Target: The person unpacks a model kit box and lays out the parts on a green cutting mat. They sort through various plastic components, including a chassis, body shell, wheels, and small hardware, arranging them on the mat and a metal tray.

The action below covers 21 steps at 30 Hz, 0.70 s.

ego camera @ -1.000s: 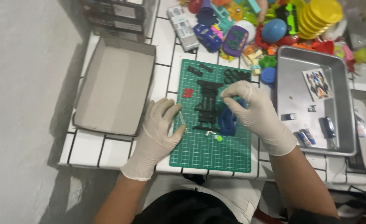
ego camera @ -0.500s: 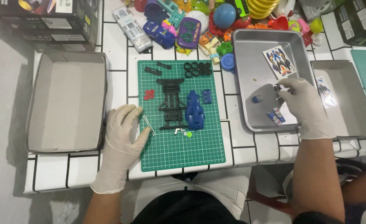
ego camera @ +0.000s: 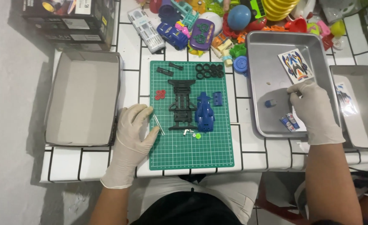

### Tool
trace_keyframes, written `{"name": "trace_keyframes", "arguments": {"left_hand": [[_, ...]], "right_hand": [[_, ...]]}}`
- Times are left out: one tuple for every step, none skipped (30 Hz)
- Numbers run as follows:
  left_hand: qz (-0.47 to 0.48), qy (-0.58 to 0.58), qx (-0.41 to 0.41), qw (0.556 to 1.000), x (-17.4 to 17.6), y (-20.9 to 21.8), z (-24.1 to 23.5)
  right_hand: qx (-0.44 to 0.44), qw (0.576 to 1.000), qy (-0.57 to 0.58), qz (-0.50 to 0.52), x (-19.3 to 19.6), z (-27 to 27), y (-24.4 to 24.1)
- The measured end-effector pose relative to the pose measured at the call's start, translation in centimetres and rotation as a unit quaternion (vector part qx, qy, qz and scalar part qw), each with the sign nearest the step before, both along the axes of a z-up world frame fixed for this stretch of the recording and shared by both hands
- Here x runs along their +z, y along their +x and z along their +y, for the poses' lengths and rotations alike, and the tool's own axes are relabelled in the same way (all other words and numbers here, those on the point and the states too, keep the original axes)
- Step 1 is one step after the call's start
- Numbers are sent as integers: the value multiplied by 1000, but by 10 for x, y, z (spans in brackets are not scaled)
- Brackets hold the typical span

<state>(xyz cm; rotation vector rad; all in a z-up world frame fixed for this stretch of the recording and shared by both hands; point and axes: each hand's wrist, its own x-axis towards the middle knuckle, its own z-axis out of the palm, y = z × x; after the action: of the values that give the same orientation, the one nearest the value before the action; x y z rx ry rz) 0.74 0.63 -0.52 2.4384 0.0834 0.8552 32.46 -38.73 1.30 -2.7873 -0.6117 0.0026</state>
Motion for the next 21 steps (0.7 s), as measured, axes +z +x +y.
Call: {"name": "trace_keyframes", "arguments": {"left_hand": [[0, -5, 0, 1000, 1, 0, 0], [0, -10, 1, 1000, 2, -1, -1], [1, -9, 5, 1000, 3, -1, -1], [5, -20, 4, 1000, 4, -2, -1], [9, -32, 3, 999, 5, -2, -2], [9, -31, 5, 999, 5, -2, -1], [6, -26, 4, 1000, 5, -2, -1], [3, -23, 2, 1000, 5, -1, -1], [3, -23, 3, 1000, 7, -2, -1], [11, -31, 1, 999, 9, -3, -1], [19, -38, 0, 999, 10, -3, -2], [18, -38, 0, 999, 8, -3, -1], [15, -36, -1, 999, 6, -3, 0], [13, -34, -1, 999, 3, -3, 0], [12, -35, -1, 999, 4, -4, 0], [13, -35, 0, 999, 6, -4, 0], [13, -36, 0, 999, 7, -4, -1], [12, -37, 2, 999, 8, -5, -1], [16, -42, -1, 999, 9, -5, -1], [19, -46, -2, 999, 11, -6, -1], [17, -46, 0, 999, 9, -6, 0]], "right_hand": [[-5, 1000, -9, 2, 1, 1, -1], [-11, 1000, -19, 4, 2, 2, -3], [-6, 1000, -18, 4, 1, 2, -3], [-6, 1000, -23, 0, 1, 2, -3], [-7, 1000, -28, -3, 0, 2, -4], [-4, 1000, -27, -4, 0, 3, -4], [-2, 1000, -26, -2, -1, 3, -5], [-1, 1000, -27, 0, -1, 2, -6], [0, 1000, -27, 0, -4, 0, -5], [7, 1000, -25, -10, -7, -2, -3], [14, 999, -23, -21, -10, -5, -2], [14, 999, -23, -21, -10, -5, -1], [12, 1000, -13, -15, -11, -5, -1], [10, 1000, -3, -8, -11, -5, 0], [10, 1000, -3, -9, -11, -4, -1], [-6, 1000, 10, -1, -10, -3, -1], [-22, 999, 23, 7, -9, -2, -1], [-21, 1000, 22, 6, -6, 0, -4], [-27, 999, 32, 11, -2, 3, -8], [-33, 998, 44, 16, 1, 7, -10], [-31, 998, 43, 15, 5, 10, -12]]}}
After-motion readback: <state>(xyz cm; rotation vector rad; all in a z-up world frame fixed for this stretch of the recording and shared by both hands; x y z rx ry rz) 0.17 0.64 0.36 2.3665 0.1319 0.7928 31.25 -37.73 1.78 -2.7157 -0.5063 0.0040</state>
